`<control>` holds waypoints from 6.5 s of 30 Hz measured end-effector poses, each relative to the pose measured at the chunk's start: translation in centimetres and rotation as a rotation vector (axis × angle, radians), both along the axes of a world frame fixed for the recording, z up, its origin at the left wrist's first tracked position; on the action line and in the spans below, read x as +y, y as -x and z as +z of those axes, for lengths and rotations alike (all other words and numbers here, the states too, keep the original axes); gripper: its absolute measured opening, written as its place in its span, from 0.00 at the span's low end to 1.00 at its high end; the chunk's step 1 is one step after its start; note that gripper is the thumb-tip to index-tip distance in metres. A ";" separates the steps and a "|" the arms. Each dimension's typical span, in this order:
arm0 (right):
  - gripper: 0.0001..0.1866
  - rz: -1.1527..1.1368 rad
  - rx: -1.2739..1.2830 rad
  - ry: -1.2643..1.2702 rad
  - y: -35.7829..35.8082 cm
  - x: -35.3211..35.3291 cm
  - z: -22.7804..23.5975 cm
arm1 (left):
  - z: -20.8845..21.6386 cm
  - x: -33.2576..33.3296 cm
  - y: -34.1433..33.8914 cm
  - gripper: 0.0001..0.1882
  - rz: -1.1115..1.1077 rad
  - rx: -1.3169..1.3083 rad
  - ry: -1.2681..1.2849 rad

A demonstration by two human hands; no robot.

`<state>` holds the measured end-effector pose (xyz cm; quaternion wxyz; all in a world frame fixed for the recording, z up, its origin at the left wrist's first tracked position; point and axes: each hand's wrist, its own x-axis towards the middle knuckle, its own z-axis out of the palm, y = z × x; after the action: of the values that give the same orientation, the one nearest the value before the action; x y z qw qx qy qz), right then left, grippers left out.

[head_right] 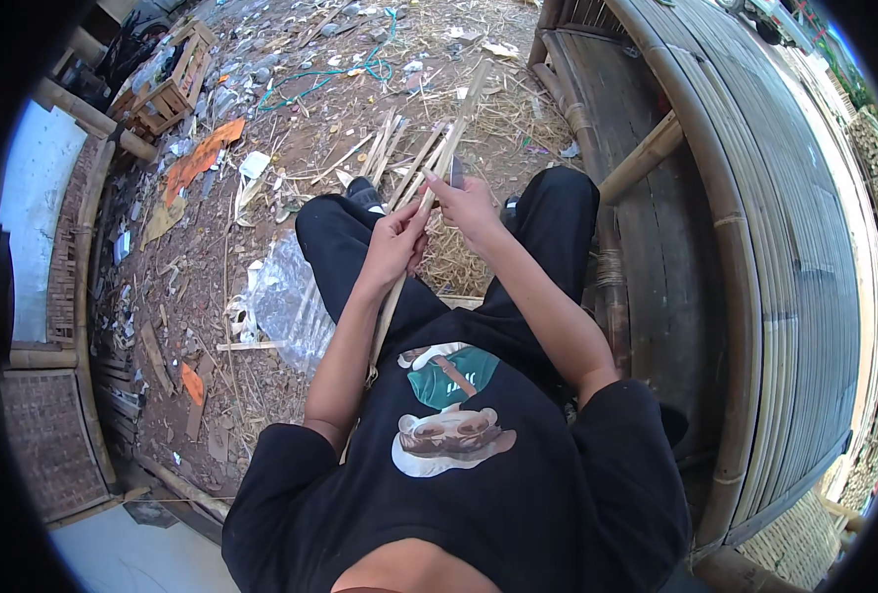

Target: The person uses a small blade to strip thin layers from bamboo sticks while seated, handling several sticks one at a time.

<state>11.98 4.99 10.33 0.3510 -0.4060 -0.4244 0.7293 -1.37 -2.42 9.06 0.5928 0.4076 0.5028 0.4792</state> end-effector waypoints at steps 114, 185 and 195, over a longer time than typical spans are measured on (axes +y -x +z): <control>0.23 0.091 -0.461 -1.042 0.5 4.6 -13.0 | -8.6 -0.6 0.4 0.18 0.019 0.318 0.225; 0.24 0.262 -0.595 -0.872 -1.3 2.2 -9.8 | -7.7 -0.3 -0.4 0.17 -0.089 0.386 0.370; 0.21 0.269 -0.586 -0.908 -1.1 2.8 -10.3 | -8.0 -0.6 -0.1 0.17 -0.088 0.394 0.343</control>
<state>13.10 7.77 0.07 0.2616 -0.3421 -0.8240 0.3680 -1.26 -2.98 1.01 0.5641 0.4082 0.6641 0.2723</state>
